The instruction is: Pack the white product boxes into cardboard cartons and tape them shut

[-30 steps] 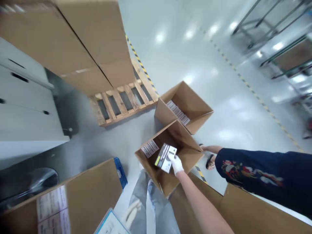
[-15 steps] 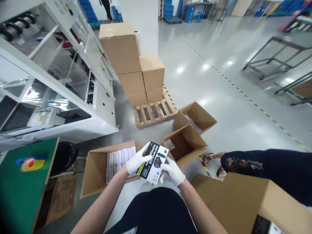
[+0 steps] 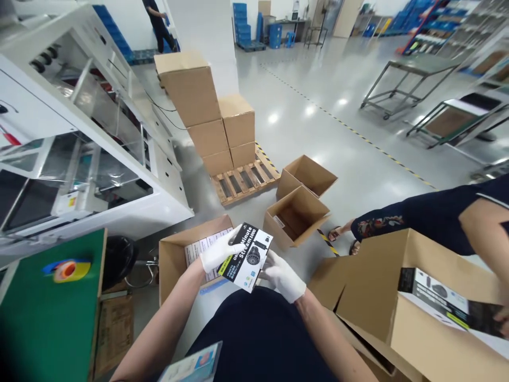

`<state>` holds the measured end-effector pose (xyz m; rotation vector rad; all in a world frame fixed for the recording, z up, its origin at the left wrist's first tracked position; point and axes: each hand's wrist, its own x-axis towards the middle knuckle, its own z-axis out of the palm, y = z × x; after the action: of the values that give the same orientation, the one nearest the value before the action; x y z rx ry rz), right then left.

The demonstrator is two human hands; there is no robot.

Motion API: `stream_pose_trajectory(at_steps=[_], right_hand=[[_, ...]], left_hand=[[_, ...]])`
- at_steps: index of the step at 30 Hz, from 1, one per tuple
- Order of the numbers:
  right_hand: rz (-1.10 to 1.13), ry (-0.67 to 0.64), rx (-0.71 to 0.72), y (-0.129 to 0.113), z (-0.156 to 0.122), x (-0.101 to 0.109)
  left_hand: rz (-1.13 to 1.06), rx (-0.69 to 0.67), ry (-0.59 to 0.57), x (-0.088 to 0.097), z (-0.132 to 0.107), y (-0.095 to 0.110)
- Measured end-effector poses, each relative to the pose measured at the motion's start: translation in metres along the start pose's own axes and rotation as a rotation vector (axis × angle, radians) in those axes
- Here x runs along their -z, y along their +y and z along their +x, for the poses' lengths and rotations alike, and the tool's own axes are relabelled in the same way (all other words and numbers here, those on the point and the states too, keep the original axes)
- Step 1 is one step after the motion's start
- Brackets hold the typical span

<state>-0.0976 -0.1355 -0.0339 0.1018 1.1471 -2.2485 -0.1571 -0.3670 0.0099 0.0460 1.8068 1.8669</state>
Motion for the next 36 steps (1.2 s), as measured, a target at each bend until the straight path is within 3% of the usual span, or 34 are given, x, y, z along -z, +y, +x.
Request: stream_pose_trajectory(at_steps=[6, 12, 16, 19, 22, 26, 29, 32, 36], right_hand=[[-0.056, 0.208, 0.011, 0.037, -0.036, 0.009], [0.191, 0.064, 0.008, 0.062, -0.121, 0.028], [0.248, 0.278, -0.03, 0.085, -0.16, 0.04], [0.249, 0.303, 0.046, 0.096, -0.186, 0.047], [0.283, 0.306, 0.154, 0.099, -0.212, 0.05], [0.222, 0.445, 0.218, 0.102, -0.236, 0.049], [0.138, 0.523, 0.253, 0.109, -0.249, 0.049], [0.084, 0.515, 0.265, 0.118, -0.263, 0.057], [0.04, 0.483, 0.358, 0.123, -0.279, 0.082]], left_hand=[[0.024, 0.042, -0.054, -0.033, -0.027, -0.008], [0.094, 0.074, -0.173, -0.087, -0.048, -0.036], [0.277, 0.127, -0.22, -0.127, -0.05, -0.062], [0.324, 0.124, -0.313, -0.15, -0.046, -0.072], [0.447, 0.078, -0.394, -0.174, -0.042, -0.07], [0.898, -0.022, -0.352, -0.217, -0.04, -0.065], [1.111, -0.051, -0.424, -0.244, -0.044, -0.068], [1.218, -0.07, -0.534, -0.257, -0.046, -0.068], [1.205, -0.219, -0.676, -0.268, -0.048, -0.054]])
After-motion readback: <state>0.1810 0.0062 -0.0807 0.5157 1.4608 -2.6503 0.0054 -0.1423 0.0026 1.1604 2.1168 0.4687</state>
